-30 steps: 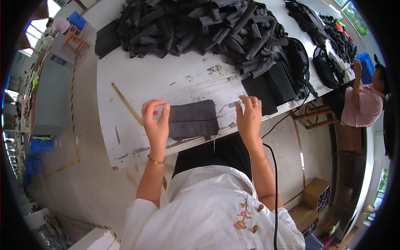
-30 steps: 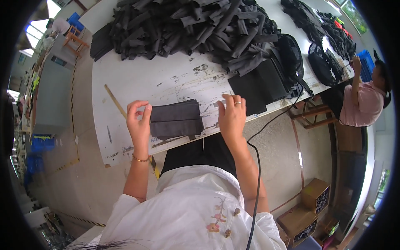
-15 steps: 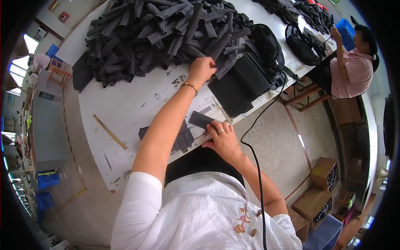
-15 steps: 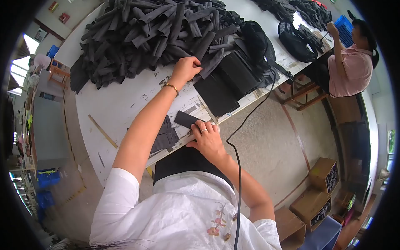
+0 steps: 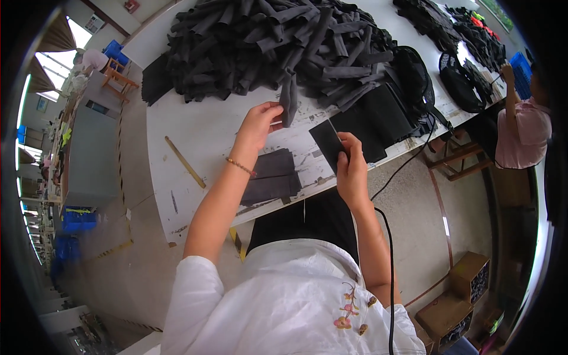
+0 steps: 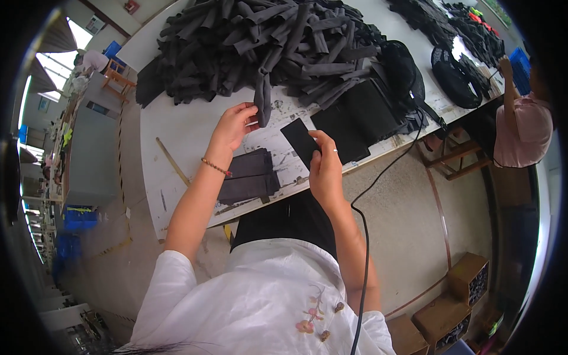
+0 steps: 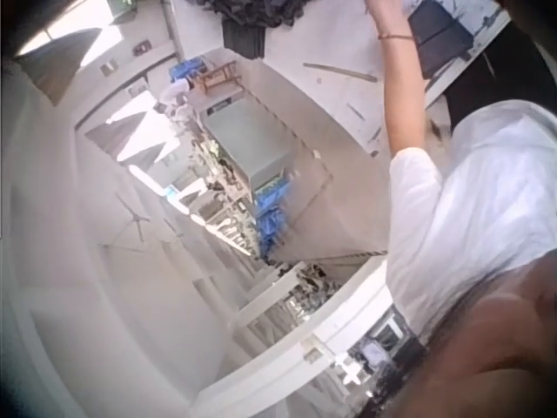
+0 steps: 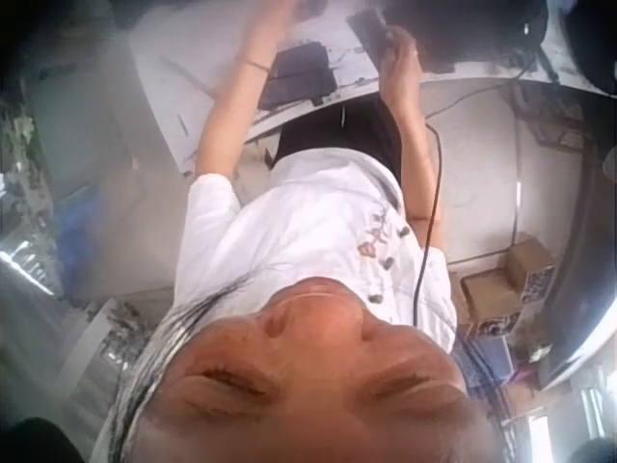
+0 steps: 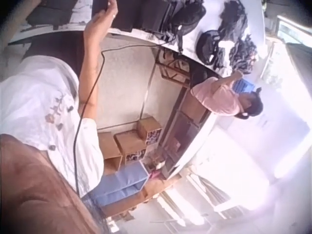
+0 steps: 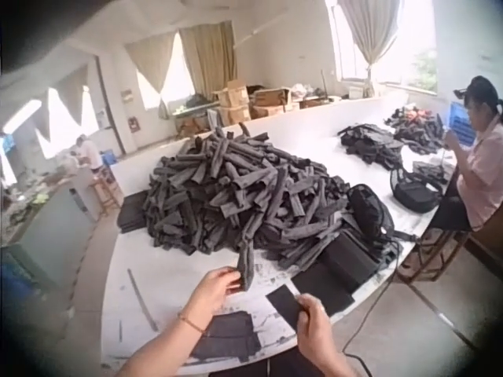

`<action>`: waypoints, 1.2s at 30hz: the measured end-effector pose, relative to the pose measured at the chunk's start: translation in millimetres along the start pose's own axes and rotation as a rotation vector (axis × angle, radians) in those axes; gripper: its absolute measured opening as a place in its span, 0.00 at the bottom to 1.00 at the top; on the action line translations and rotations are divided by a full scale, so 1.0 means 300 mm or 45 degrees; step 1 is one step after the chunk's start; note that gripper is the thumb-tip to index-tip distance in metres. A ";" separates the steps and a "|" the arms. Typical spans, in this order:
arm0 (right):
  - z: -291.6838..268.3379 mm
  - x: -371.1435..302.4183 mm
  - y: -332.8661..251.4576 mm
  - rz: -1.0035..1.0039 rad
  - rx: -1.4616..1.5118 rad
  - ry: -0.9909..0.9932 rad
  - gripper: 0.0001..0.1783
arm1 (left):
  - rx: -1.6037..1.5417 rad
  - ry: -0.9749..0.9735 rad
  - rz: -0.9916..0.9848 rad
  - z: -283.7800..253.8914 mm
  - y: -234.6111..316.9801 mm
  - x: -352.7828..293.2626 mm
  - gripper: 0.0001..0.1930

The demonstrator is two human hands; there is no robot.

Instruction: Manually peeling and separating layers from small grey foam strips at a production workstation.

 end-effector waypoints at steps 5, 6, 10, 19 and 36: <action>0.116 -0.007 -0.048 0.069 -0.046 -0.261 0.14 | -0.331 0.260 0.105 -0.079 0.008 -0.146 0.10; 0.142 -0.013 -0.072 -0.045 -0.134 -0.329 0.16 | -0.350 0.290 0.112 -0.093 0.000 -0.159 0.11; 0.157 -0.026 -0.073 -0.288 -0.206 -0.275 0.16 | -0.641 0.218 0.096 -0.070 0.018 -0.195 0.11; 0.153 -0.002 -0.159 -0.376 -0.311 -0.266 0.28 | -0.832 0.173 0.025 -0.072 -0.023 -0.190 0.07; 0.148 0.022 -0.192 -0.560 -0.639 -0.126 0.16 | -0.804 0.004 0.004 0.002 -0.017 -0.242 0.14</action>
Point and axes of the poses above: each hand's wrist, its own x-axis towards the middle knuckle, its own z-axis out of the palm, y = z × x, the point moved 6 cm from there along x, towards the middle knuckle, and after that the axes turned 12 degrees about x, right-handed, at the moved point
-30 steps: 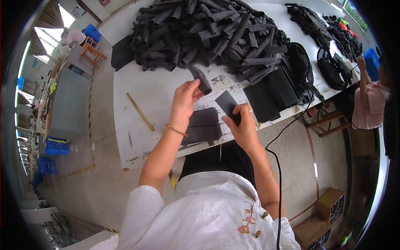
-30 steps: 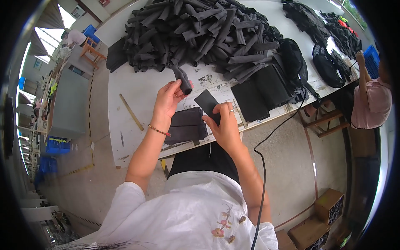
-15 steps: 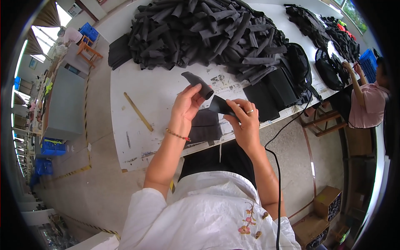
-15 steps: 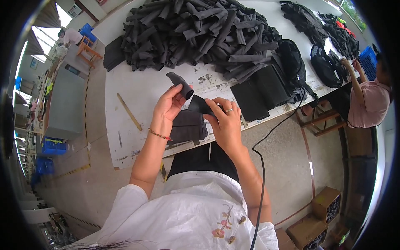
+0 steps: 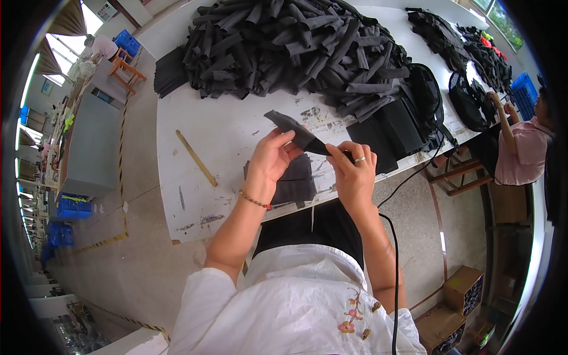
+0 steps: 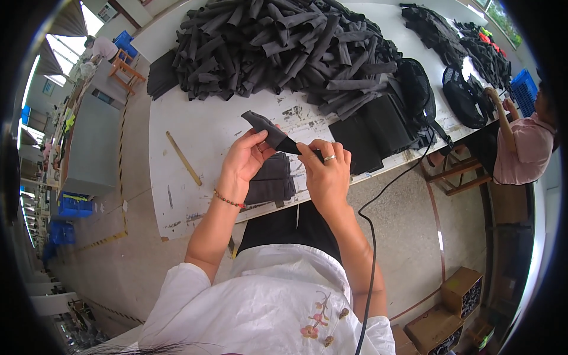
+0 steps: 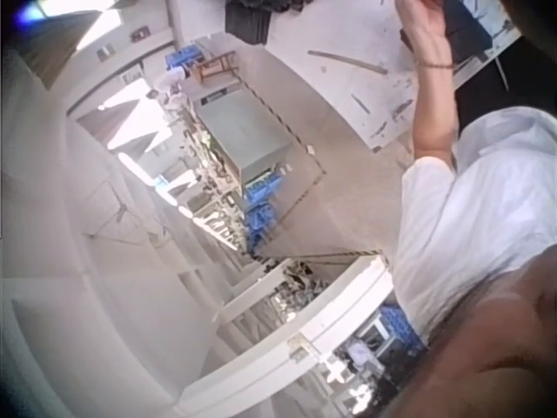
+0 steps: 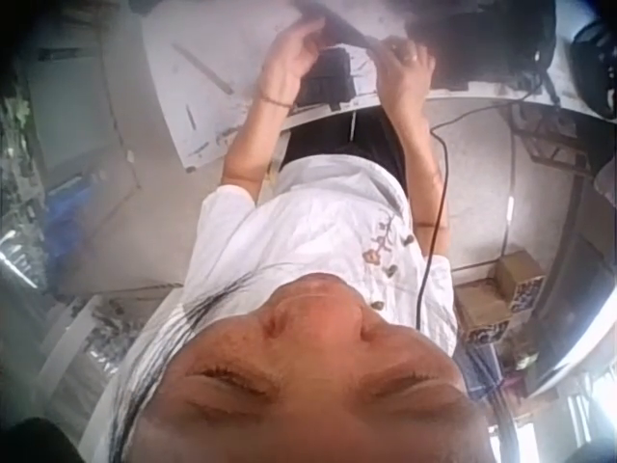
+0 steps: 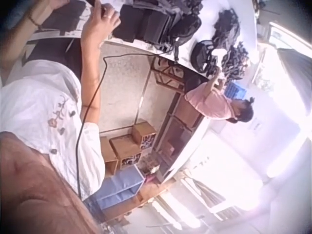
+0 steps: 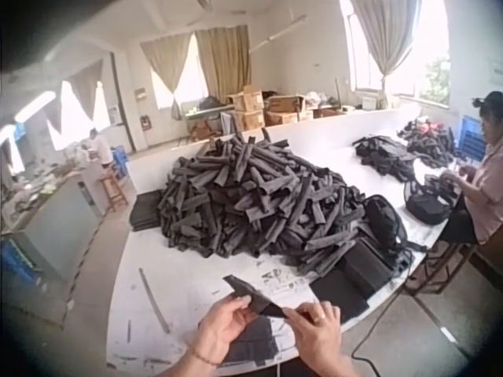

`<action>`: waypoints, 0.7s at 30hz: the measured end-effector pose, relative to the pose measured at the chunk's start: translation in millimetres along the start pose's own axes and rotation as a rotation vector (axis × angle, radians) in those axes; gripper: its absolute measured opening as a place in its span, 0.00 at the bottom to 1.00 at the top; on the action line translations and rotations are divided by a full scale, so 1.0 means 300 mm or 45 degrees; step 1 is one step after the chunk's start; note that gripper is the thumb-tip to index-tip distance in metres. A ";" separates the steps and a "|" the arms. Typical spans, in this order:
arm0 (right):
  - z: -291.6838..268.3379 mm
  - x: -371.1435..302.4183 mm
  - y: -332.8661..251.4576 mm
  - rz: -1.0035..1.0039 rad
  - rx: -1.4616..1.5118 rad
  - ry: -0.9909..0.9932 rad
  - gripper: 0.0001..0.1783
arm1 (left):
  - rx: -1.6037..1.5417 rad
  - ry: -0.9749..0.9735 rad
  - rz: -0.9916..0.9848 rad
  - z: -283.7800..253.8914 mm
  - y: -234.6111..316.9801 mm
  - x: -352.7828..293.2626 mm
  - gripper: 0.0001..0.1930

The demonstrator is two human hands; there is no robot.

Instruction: Manually peeling and separating layers from small grey foam strips at a production workstation.

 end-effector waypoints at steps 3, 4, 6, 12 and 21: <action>0.002 -0.002 -0.011 -0.078 -0.098 0.018 0.17 | 0.005 -0.013 0.014 0.012 -0.005 -0.013 0.14; 0.001 -0.003 -0.018 -0.120 -0.145 0.029 0.17 | 0.013 -0.013 0.034 0.021 -0.005 -0.019 0.14; 0.003 -0.001 -0.026 -0.143 -0.170 0.033 0.18 | 0.048 0.005 0.060 0.039 0.005 -0.036 0.15; 0.038 -0.002 -0.054 -0.075 -0.044 0.016 0.26 | 0.258 0.119 0.297 0.099 0.012 -0.128 0.17; 0.069 -0.095 -0.049 0.152 0.313 -0.118 0.25 | 0.142 -0.197 0.486 0.153 0.034 -0.097 0.13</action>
Point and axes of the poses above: each hand's wrist, its own x-axis towards the middle knuckle, its own z-axis out of the palm, y = z × x, the point moved 6 cm from there along x, towards the middle knuckle, and after that the axes turned 12 degrees about x, right-handed, at the moved point
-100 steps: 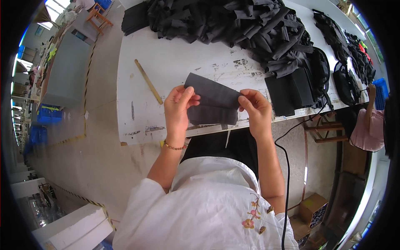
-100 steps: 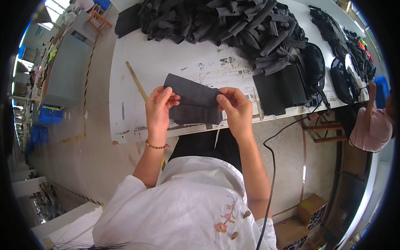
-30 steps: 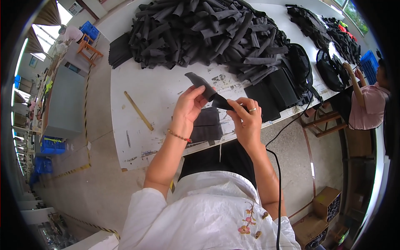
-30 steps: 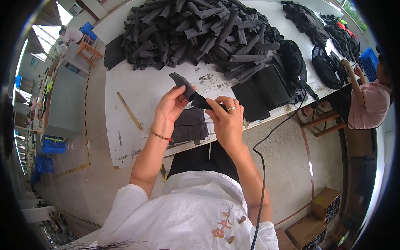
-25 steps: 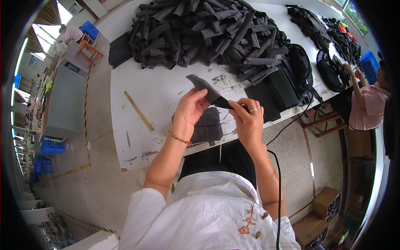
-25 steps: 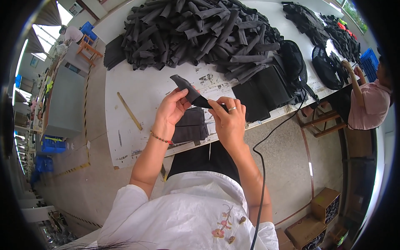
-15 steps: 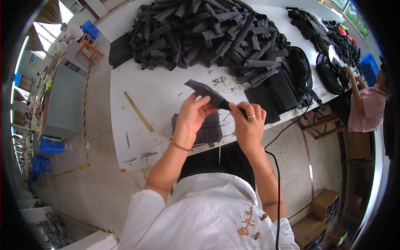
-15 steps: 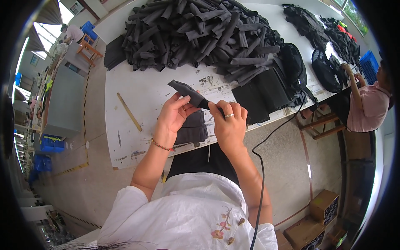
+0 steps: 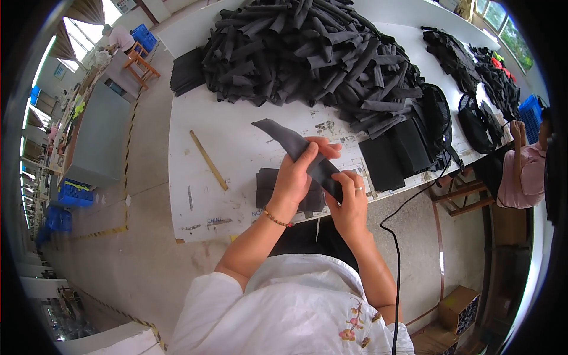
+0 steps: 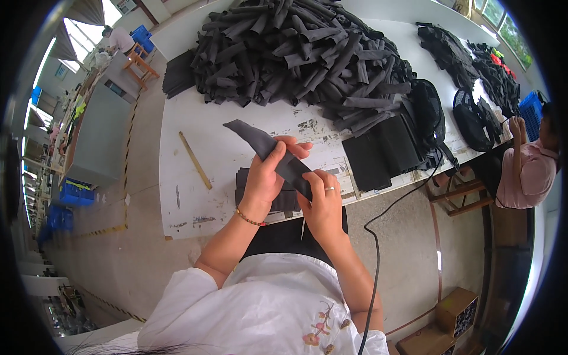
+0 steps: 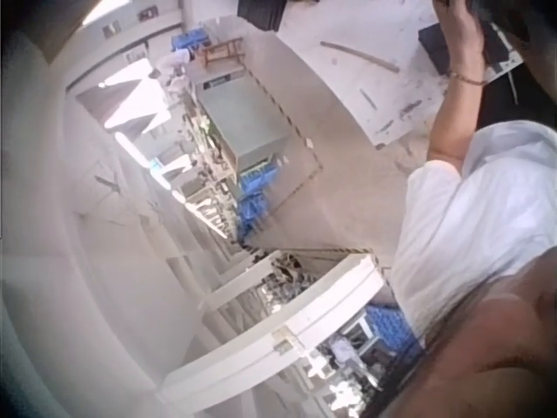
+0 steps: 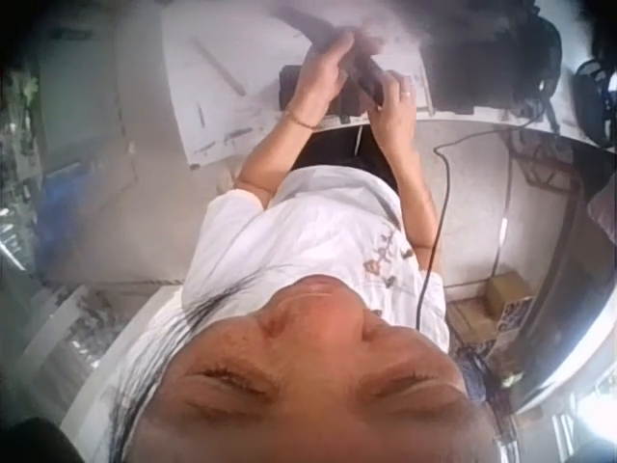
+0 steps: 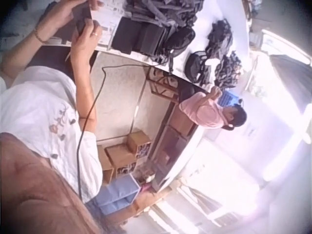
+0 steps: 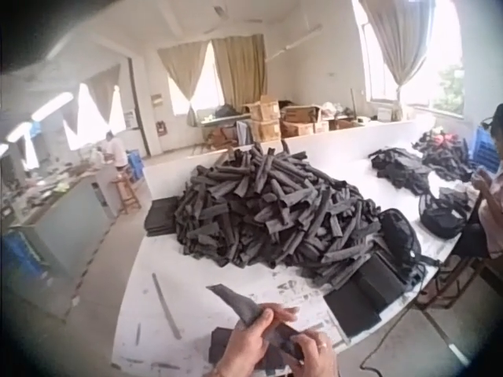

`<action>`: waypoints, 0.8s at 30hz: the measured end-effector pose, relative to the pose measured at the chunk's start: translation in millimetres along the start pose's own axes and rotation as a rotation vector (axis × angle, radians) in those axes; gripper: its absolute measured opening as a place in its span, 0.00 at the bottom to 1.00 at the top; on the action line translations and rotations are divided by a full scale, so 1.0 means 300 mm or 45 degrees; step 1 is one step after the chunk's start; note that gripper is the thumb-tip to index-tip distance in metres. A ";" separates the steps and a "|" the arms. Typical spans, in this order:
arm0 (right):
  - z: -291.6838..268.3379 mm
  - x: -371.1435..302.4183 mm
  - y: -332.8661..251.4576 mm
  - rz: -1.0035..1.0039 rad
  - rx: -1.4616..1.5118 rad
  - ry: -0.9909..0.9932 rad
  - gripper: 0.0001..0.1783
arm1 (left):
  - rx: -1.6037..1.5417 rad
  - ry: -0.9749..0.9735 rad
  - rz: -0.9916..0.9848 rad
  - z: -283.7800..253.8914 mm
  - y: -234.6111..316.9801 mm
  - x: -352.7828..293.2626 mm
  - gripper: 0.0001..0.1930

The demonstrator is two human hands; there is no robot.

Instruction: Manually peeling and separating layers from small grey foam strips at a production workstation.

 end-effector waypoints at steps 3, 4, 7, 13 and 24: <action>0.000 0.032 -0.022 -0.125 0.088 -0.059 0.24 | -0.107 -0.037 -0.025 0.047 -0.044 -0.043 0.12; 0.020 0.050 -0.021 -0.110 0.108 -0.089 0.22 | -0.110 -0.042 -0.029 0.054 -0.051 -0.045 0.12; 0.014 0.076 -0.042 -0.113 0.066 -0.050 0.20 | -0.119 0.032 -0.101 0.048 -0.066 -0.049 0.12; -0.002 0.037 -0.026 -0.071 0.146 -0.117 0.13 | -0.148 0.129 -0.075 0.014 -0.025 -0.048 0.13; 0.008 0.030 0.018 0.068 0.250 -0.098 0.07 | -0.339 0.218 -0.244 0.013 -0.092 -0.065 0.15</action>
Point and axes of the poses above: each hand's wrist, its own x-axis towards the middle knuckle, its own z-axis out of the palm, y = z × x, the point moved 6 cm from there along x, towards the middle knuckle, and after that the axes turned 12 degrees about x, right-handed, at the moved point
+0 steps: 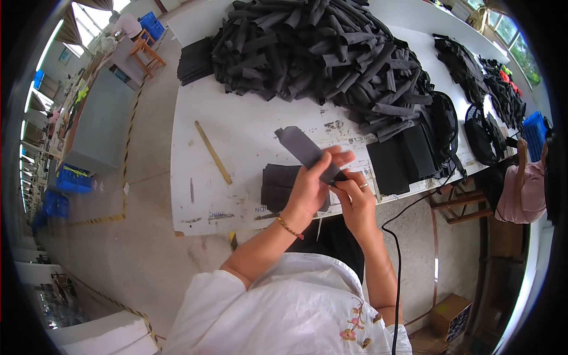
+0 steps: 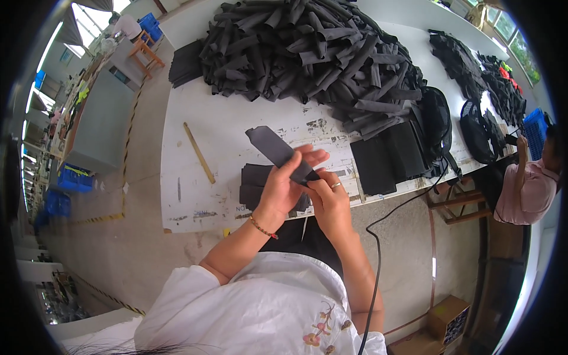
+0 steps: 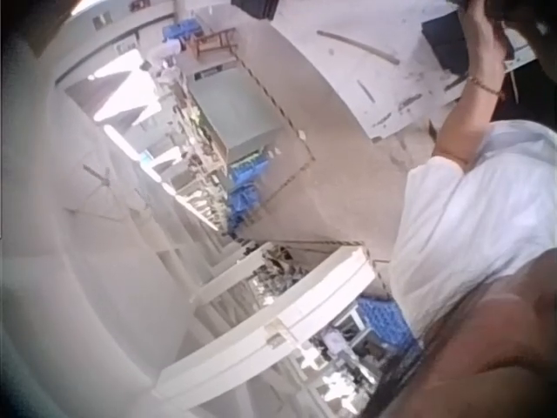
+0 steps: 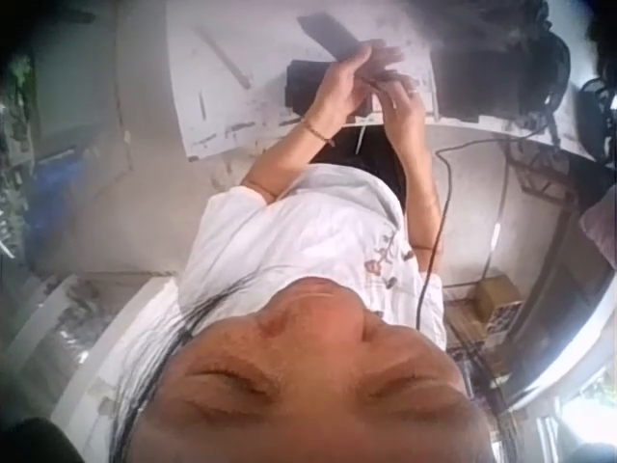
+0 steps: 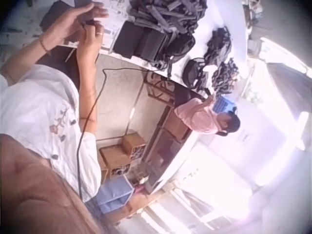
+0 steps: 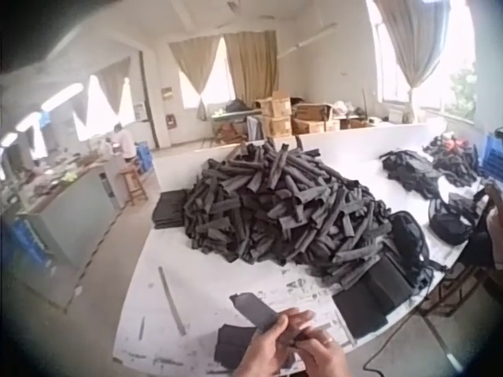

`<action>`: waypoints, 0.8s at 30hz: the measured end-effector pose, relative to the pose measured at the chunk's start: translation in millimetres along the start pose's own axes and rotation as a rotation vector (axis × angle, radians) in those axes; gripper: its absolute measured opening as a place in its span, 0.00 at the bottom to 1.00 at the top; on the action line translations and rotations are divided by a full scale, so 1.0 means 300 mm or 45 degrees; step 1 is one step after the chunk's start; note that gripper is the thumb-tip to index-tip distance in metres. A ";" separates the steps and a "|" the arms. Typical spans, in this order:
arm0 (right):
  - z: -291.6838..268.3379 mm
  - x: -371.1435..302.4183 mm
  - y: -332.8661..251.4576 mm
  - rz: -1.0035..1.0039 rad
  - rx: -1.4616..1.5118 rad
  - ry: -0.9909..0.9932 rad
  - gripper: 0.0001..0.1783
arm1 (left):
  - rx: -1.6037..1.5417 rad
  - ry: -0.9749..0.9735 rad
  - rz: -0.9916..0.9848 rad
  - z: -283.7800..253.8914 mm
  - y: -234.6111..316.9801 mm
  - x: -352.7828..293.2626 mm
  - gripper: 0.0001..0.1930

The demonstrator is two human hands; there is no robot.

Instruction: Manually peeling and separating layers from small grey foam strips at a production workstation.

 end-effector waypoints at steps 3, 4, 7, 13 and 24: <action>-0.043 0.002 -0.015 -0.101 -0.004 -0.053 0.07 | -0.003 0.117 0.175 0.007 0.123 0.017 0.16; -0.051 0.015 -0.040 -0.154 -0.015 -0.023 0.08 | 0.050 0.027 0.223 0.026 0.131 0.026 0.17; -0.059 0.027 -0.085 -0.227 -0.022 0.000 0.08 | -0.014 0.078 0.270 0.056 0.124 0.003 0.16; -0.053 0.036 -0.090 -0.281 -0.011 0.023 0.10 | -0.118 0.011 0.220 0.091 0.063 -0.023 0.14; -0.037 0.024 -0.050 -0.207 -0.006 0.003 0.09 | -0.064 0.100 0.206 0.056 0.040 -0.028 0.15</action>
Point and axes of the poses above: each hand's wrist, its own x-axis towards the middle knuckle, its own z-axis out of the palm, y = z × x, the point moved 6 cm from there along x, towards the middle knuckle, and after that the axes turned 12 degrees about x, right-handed, at the moved point
